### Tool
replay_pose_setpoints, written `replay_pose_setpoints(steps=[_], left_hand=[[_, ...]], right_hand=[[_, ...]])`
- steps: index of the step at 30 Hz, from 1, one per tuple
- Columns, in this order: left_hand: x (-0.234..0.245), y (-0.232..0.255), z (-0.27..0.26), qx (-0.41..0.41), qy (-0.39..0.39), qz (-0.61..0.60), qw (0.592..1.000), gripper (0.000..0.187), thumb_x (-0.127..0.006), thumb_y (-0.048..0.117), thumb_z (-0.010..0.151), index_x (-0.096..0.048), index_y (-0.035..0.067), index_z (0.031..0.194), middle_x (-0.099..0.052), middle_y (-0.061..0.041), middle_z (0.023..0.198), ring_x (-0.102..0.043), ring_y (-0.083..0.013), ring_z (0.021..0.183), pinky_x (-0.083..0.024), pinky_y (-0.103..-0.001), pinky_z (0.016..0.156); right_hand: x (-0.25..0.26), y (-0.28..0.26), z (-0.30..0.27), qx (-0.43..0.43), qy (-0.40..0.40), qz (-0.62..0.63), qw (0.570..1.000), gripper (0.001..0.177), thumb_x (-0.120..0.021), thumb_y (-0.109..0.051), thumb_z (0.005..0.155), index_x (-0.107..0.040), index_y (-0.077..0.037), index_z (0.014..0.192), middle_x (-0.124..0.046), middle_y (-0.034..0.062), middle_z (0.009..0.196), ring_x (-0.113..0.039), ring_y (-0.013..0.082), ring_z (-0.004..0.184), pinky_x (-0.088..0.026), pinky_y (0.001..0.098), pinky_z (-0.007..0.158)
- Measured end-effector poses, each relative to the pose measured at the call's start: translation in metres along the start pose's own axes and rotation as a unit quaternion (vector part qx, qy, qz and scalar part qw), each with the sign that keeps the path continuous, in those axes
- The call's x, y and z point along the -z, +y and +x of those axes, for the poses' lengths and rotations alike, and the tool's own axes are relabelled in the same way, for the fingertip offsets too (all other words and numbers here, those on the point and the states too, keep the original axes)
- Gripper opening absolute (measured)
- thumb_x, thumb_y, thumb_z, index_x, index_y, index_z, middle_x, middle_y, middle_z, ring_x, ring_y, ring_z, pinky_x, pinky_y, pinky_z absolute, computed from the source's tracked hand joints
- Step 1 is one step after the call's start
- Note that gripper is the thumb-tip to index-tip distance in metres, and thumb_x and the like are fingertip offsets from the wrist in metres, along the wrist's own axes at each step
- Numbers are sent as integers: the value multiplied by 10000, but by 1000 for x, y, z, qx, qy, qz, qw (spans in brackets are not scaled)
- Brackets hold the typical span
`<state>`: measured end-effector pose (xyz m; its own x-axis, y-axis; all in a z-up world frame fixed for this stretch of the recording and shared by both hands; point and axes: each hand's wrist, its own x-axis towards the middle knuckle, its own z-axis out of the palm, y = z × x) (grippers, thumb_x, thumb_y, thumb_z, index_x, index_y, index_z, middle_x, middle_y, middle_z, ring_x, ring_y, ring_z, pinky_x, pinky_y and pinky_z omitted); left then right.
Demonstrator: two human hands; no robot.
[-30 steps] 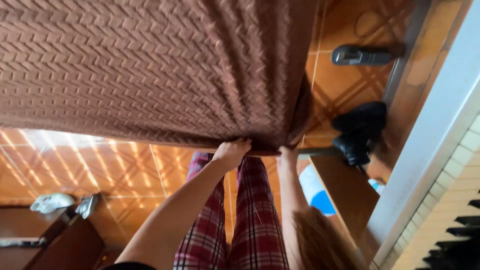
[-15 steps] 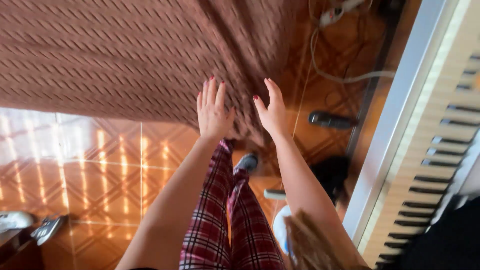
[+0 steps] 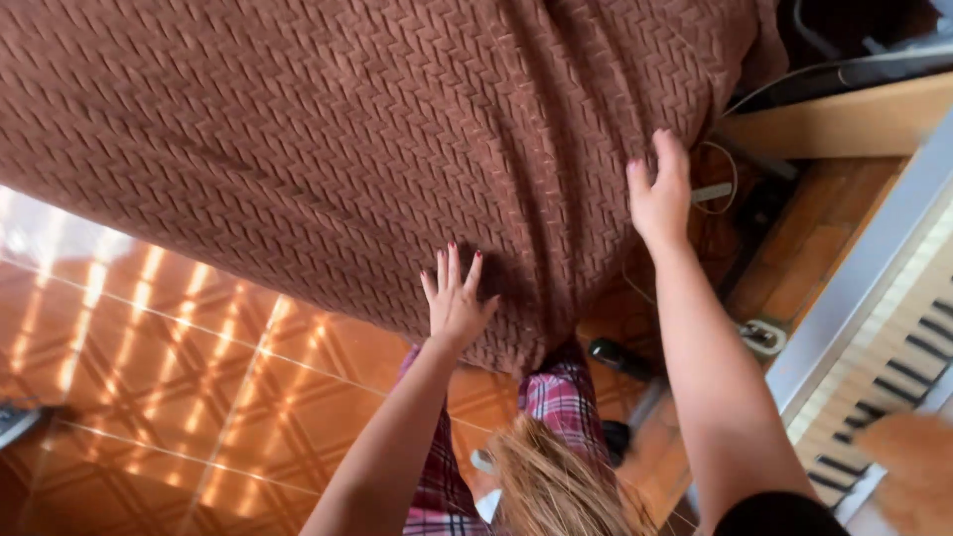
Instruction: The person sprays a brown blanket with a spray bottle, then folds the blanket on a bed. The person repeatedly adjusts and smooths the blanket while folding it into a compact shape.
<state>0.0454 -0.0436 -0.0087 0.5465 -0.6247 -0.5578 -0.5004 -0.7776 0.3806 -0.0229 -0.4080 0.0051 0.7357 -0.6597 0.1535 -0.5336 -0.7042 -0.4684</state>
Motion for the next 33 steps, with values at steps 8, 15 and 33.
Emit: replay_pose_setpoints(steps=[8,15,33], left_hand=[[-5,75,63,198,19,-102,975,917,-606,689,882,-250,278,1619,-30,-296,1669,-28,-450,1554,-51,-737,1158],[13,195,203,259,170,-128,942,914,-619,648,860,-334,149,1570,-83,-376,1620,-83,-538,1509,-93,-778,1099],[174,434,498,-17,52,-149,987,990,-490,752,833,-104,329,1641,-158,-90,1709,-145,-384,1564,-188,-741,1152]], right_hand=[[-35,107,247,115,-37,-64,991,611,-790,-115,1003,-459,-63,1514,-446,200,1470,-501,397,1345,-451,511,1091],[-53,118,373,202,-185,-188,943,938,-916,-362,983,-303,-73,1631,-125,236,1638,-183,465,1521,-241,725,1162],[8,297,497,258,-61,-174,948,267,-690,-267,940,-621,-182,1183,-680,55,878,-717,293,705,-587,429,573]])
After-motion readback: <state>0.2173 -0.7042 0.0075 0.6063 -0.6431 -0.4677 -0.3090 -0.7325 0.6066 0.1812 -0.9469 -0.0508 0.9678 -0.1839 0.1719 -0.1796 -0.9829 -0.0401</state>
